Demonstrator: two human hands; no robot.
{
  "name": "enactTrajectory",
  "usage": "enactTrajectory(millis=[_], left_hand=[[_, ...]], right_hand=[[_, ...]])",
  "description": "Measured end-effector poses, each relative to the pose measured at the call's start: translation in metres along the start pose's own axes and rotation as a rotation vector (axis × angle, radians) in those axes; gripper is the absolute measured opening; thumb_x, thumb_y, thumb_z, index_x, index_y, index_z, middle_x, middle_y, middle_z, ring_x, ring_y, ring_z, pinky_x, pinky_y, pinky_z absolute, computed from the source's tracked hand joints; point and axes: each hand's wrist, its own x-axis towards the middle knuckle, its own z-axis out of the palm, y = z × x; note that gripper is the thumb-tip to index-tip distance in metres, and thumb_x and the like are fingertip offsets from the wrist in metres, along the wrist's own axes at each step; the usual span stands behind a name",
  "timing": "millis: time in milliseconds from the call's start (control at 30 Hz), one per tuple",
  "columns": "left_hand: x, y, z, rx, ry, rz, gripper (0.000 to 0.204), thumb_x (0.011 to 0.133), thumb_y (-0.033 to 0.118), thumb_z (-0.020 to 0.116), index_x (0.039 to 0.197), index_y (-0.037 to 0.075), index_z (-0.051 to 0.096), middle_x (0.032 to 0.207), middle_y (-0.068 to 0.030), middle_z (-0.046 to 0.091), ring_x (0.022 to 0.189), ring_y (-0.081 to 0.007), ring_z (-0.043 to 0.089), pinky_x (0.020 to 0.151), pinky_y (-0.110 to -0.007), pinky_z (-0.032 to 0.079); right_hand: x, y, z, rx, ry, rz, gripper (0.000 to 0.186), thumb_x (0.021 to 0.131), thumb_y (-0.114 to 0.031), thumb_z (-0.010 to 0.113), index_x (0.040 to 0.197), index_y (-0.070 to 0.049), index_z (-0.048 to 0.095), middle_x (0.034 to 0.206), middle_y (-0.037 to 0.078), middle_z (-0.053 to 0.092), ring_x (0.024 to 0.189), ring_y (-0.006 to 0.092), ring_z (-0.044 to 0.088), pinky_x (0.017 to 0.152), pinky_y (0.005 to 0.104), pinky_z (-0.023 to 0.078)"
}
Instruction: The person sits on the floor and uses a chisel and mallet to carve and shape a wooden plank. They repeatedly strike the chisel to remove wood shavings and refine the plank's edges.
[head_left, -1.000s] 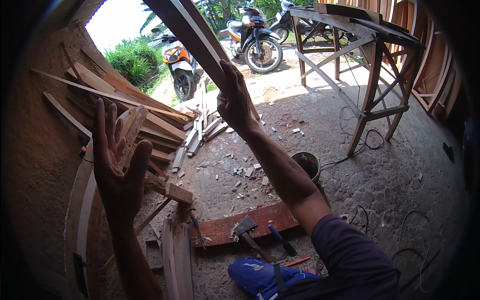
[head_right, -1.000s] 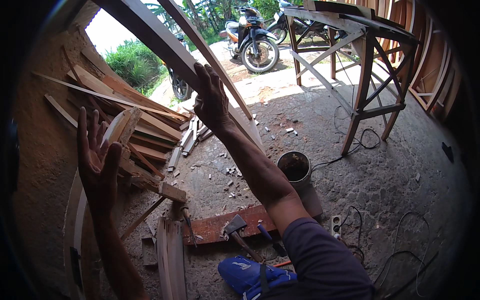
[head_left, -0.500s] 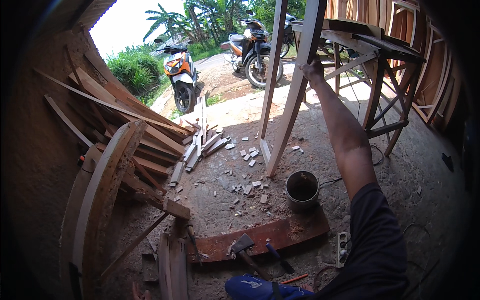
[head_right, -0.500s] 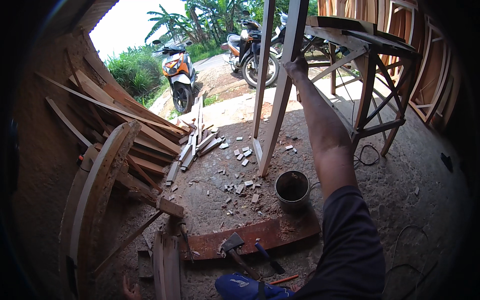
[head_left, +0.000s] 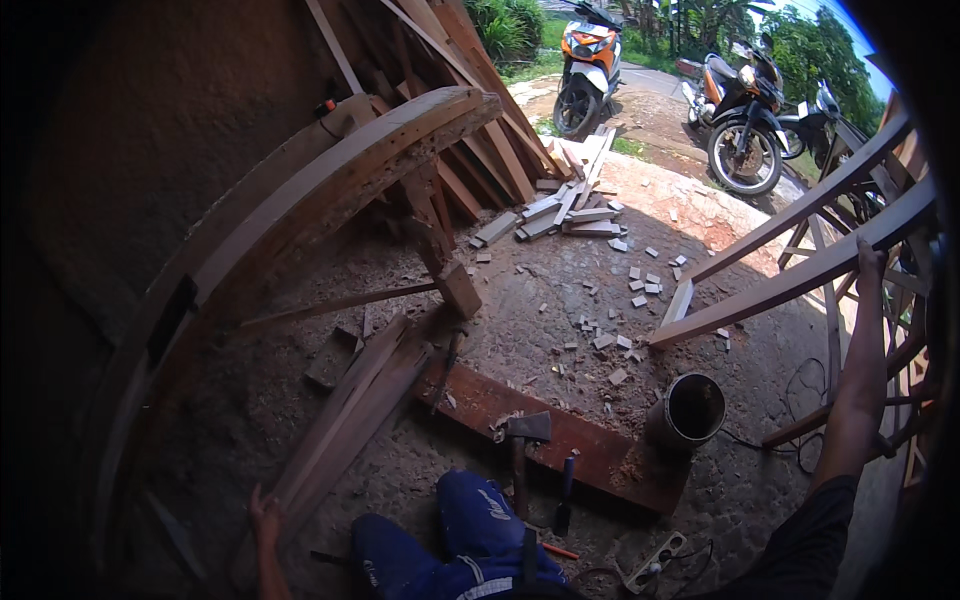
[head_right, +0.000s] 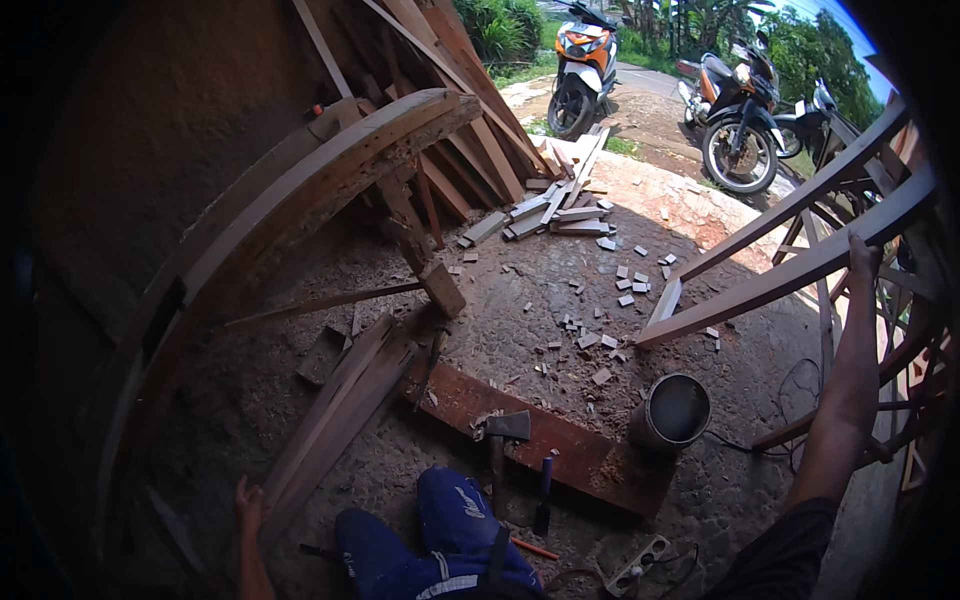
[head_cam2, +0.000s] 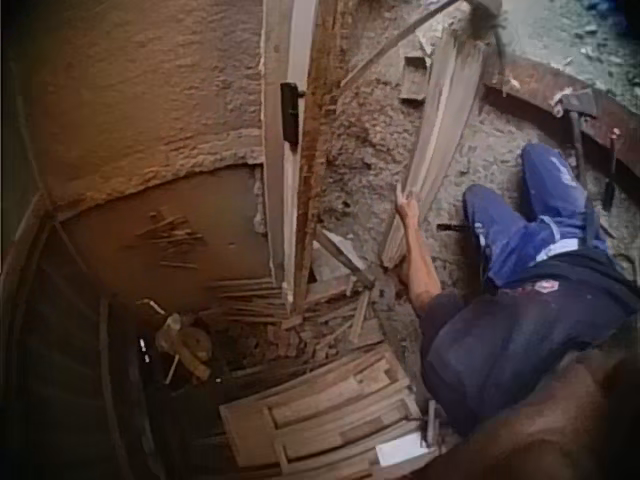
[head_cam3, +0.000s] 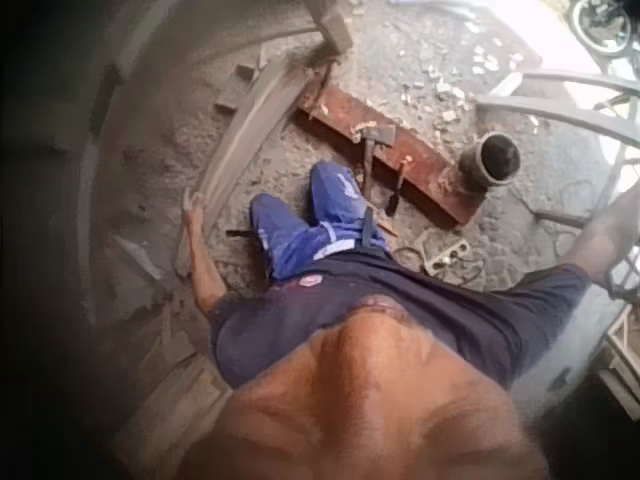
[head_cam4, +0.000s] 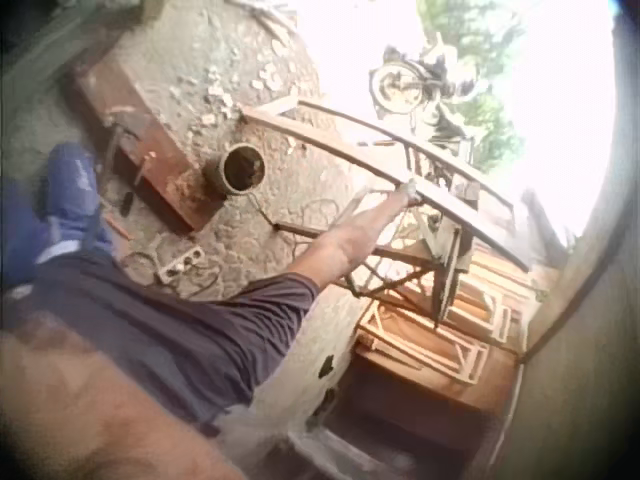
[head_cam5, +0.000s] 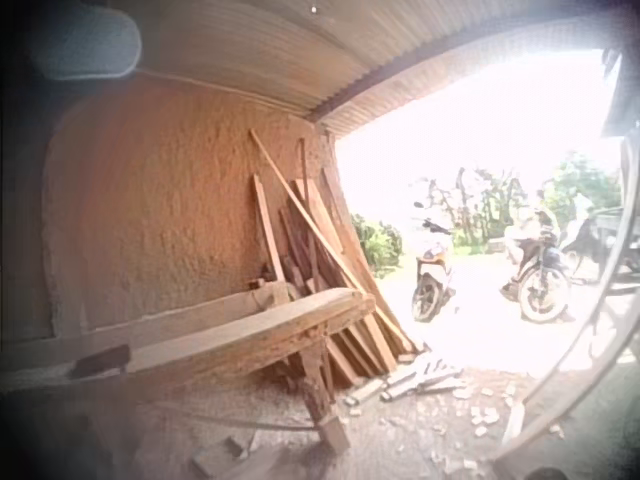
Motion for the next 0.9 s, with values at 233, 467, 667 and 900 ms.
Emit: enactTrajectory(millis=[233,467,667,900], left_hand=[[-0.119,0.017,-0.015,0.043,0.078,0.023,0.067,0.094,0.009,0.07,0.154,0.007,0.041,0.138,-0.0245,0.061,0.119,-0.0303,0.066,0.089,-0.041,0.06],[-0.177,-0.007,0.029,-0.042,0.031,-0.02,0.061,0.095,0.013,0.071,0.15,0.006,0.047,0.138,-0.0231,0.062,0.121,-0.032,0.065,0.091,-0.043,0.06],[-0.229,-0.037,0.046,0.489,0.063,0.084,0.045,0.093,0.035,0.07,0.132,0.011,0.067,0.125,-0.0139,0.07,0.127,-0.0287,0.058,0.113,-0.042,0.037],[-0.267,-0.08,0.024,0.433,0.235,0.093,0.039,0.09,0.036,0.073,0.122,0.012,0.073,0.123,-0.0126,0.07,0.123,-0.0268,0.06,0.112,-0.044,0.038]], right_hand=[[-0.028,0.13,0.048,0.417,-0.244,0.254,0.038,0.086,-0.023,0.08,0.109,0.001,0.062,0.109,0.014,0.066,0.102,0.0258,0.065,0.087,0.0486,0.055],[-0.169,0.102,0.088,0.092,-0.234,0.435,0.068,0.084,-0.03,0.076,0.142,-0.014,0.046,0.144,0.011,0.052,0.132,0.0234,0.044,0.094,0.0469,0.042],[-0.431,0.094,0.197,0.03,-0.519,0.405,0.08,0.09,-0.024,0.069,0.159,-0.014,0.03,0.13,0.007,0.057,0.111,0.0213,0.053,0.084,0.0447,0.044],[-0.852,0.021,0.26,-0.08,-1.603,0.16,0.06,0.098,-0.026,0.066,0.15,-0.006,0.044,0.123,0.012,0.064,0.097,0.0163,0.062,0.081,0.0313,0.05]])
